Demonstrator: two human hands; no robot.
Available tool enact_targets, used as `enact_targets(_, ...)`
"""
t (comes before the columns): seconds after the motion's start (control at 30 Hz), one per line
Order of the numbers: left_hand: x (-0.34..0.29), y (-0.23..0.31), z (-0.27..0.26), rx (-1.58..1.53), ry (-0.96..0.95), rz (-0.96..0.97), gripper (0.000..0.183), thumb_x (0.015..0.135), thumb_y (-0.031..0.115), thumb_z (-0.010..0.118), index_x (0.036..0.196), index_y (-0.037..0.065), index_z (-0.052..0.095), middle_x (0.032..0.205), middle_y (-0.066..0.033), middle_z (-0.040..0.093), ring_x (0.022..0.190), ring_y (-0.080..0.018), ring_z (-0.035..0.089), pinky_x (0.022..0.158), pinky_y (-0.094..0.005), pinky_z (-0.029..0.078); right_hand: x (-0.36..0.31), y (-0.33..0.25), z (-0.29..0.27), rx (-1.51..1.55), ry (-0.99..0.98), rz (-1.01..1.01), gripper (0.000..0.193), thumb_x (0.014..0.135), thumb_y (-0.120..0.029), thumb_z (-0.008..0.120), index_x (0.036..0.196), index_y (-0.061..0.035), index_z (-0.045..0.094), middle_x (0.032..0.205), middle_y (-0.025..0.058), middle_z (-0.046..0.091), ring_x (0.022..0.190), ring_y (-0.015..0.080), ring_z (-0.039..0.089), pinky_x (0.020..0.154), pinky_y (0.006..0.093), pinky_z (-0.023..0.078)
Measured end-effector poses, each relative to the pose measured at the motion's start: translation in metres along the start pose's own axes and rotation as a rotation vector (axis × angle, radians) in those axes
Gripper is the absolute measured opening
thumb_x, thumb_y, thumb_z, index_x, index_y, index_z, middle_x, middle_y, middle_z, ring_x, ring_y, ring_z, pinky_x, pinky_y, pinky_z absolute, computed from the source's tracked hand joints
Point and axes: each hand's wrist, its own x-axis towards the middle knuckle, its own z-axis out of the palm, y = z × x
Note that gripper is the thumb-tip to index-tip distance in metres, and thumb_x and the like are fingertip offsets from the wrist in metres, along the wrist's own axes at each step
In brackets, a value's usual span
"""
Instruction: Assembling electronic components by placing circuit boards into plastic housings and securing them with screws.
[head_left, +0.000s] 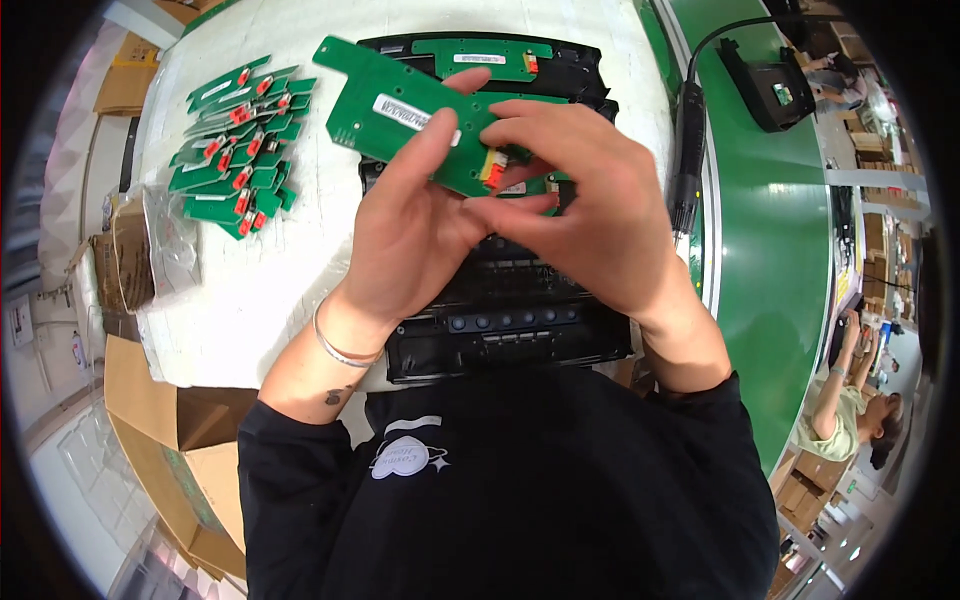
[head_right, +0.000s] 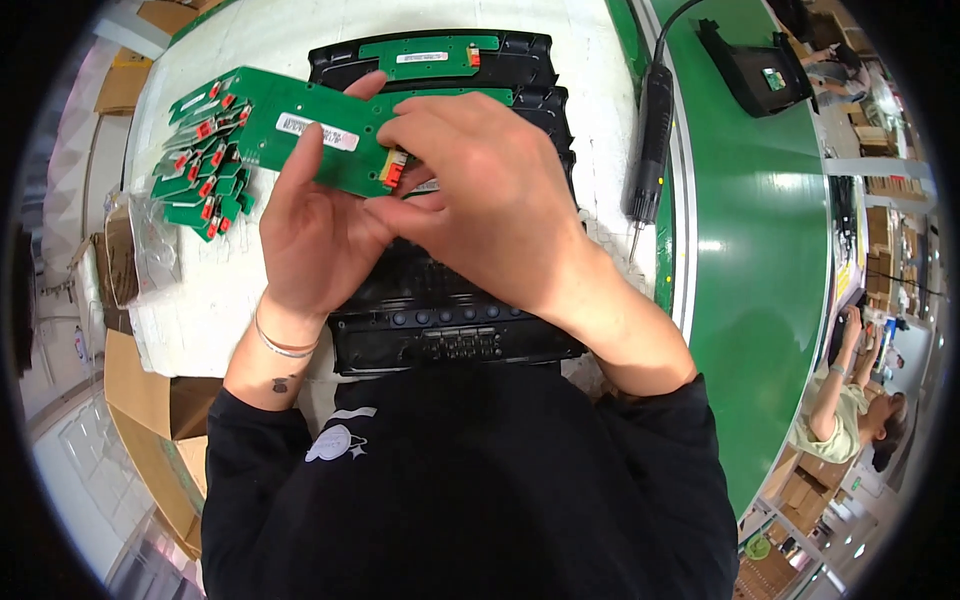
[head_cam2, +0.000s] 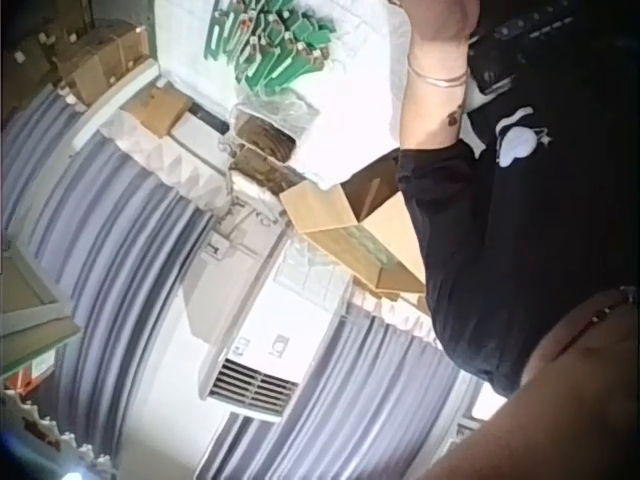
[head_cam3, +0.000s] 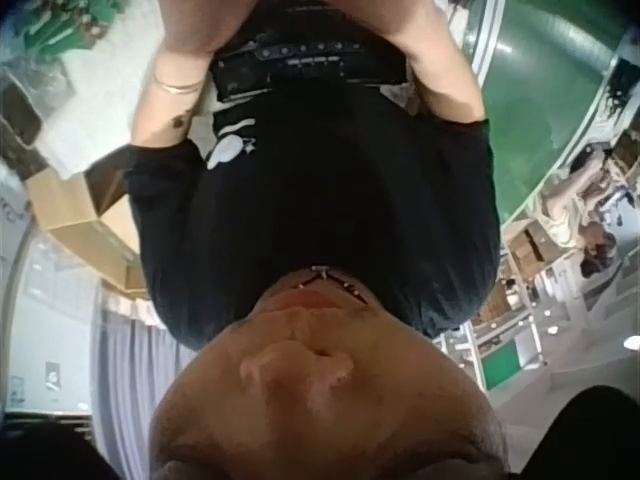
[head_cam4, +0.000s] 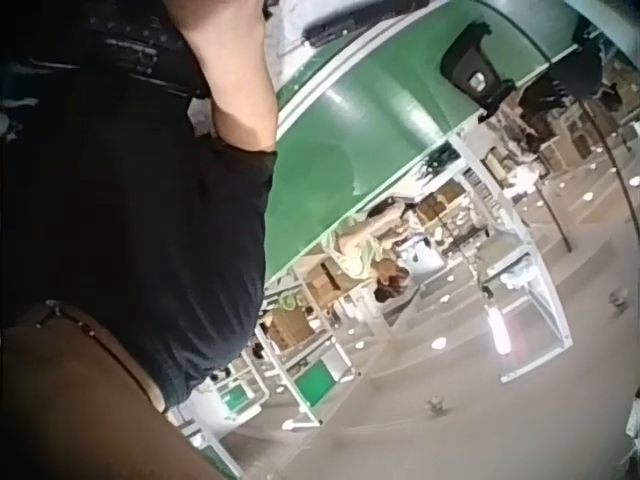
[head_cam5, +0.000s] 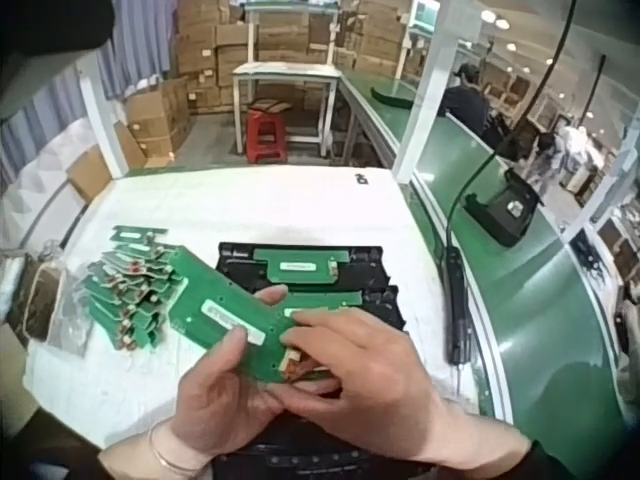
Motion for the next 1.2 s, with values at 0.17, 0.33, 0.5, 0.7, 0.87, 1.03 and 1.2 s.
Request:
enact_targets(0.17, -0.017, 0.002, -0.017, 0.734, 0.231, 0.386, 0.061, 0.089, 0.006, 0.047, 0.139, 0.009, 0.011, 0.128, -0.0184, 0.039, 0.101, -0.0235, 0.055, 0.084, -0.0326, 0.046, -0.020, 0.004, -0.023, -0.115, 0.009, -0.023, 0.036, 0.058, -0.001, 0.074, 0.093, -0.0025, 0.063, 0.110, 0.0135, 0.058, 0.093, 0.0277, 0.059, 0.079, 0.0329, 0.047)
enact_targets(0.33, -0.061, 0.023, -0.046, 0.860, 0.426, 0.435, 0.060, 0.084, -0.006, 0.048, 0.135, 0.008, 0.020, 0.130, -0.0209, 0.037, 0.090, -0.0183, 0.059, 0.079, -0.0257, 0.050, -0.070, 0.014, -0.037, -0.239, -0.203, -0.077, 0.035, 0.057, -0.001, 0.072, 0.090, 0.0005, 0.061, 0.108, 0.0145, 0.056, 0.095, 0.0325, 0.054, 0.079, 0.0379, 0.047)
enact_targets(0.5, -0.065, 0.006, -0.048, 1.531, 0.430, 0.529, 0.044, 0.067, 0.000, 0.068, 0.109, 0.005, 0.055, 0.125, -0.0096, 0.045, 0.113, -0.0272, 0.045, 0.094, -0.0377, 0.038, -0.087, 0.015, -0.028, -0.226, -0.321, -0.020, 0.034, 0.061, -0.007, 0.070, 0.093, -0.0001, 0.061, 0.111, 0.0139, 0.054, 0.102, 0.0317, 0.051, 0.083, 0.0395, 0.045)
enact_targets(0.7, -0.067, -0.010, -0.046, 1.724, 0.202, 0.430, 0.032, 0.066, 0.007, 0.069, 0.096, 0.004, 0.060, 0.114, -0.0123, 0.052, 0.113, -0.0352, 0.043, 0.094, -0.0407, 0.037, -0.082, 0.016, -0.022, -0.253, -0.338, -0.017, 0.033, 0.062, -0.008, 0.070, 0.092, 0.0000, 0.060, 0.111, 0.0134, 0.053, 0.103, 0.0306, 0.050, 0.084, 0.0388, 0.043)
enact_targets(0.87, -0.069, -0.017, -0.038, 1.857, 0.179, 0.322, 0.035, 0.063, 0.017, 0.075, 0.094, 0.005, 0.063, 0.117, -0.0128, 0.049, 0.120, -0.0360, 0.034, 0.096, -0.0424, 0.034, -0.082, 0.020, -0.029, -0.212, -0.323, 0.002, 0.033, 0.064, -0.013, 0.071, 0.092, 0.0019, 0.061, 0.111, 0.0139, 0.055, 0.103, 0.0324, 0.050, 0.084, 0.0391, 0.044)
enact_targets(1.03, -0.069, -0.018, -0.042, 1.889, 0.124, 0.321, 0.031, 0.063, 0.019, 0.075, 0.090, 0.007, 0.065, 0.119, -0.0122, 0.048, 0.120, -0.0376, 0.033, 0.097, -0.0440, 0.032, -0.086, 0.024, -0.030, -0.218, -0.299, -0.019, 0.029, 0.066, -0.011, 0.070, 0.090, 0.0013, 0.062, 0.105, 0.0113, 0.058, 0.100, 0.0297, 0.052, 0.083, 0.0373, 0.045)
enact_targets(1.2, -0.065, -0.018, -0.045, 1.916, 0.095, 0.322, 0.028, 0.064, 0.019, 0.074, 0.089, 0.008, 0.066, 0.119, -0.0120, 0.048, 0.121, -0.0384, 0.032, 0.098, -0.0448, 0.030, -0.085, 0.031, -0.024, -0.237, -0.296, -0.050, 0.025, 0.066, -0.009, 0.069, 0.090, 0.0001, 0.063, 0.097, 0.0086, 0.061, 0.095, 0.0265, 0.053, 0.080, 0.0353, 0.046)
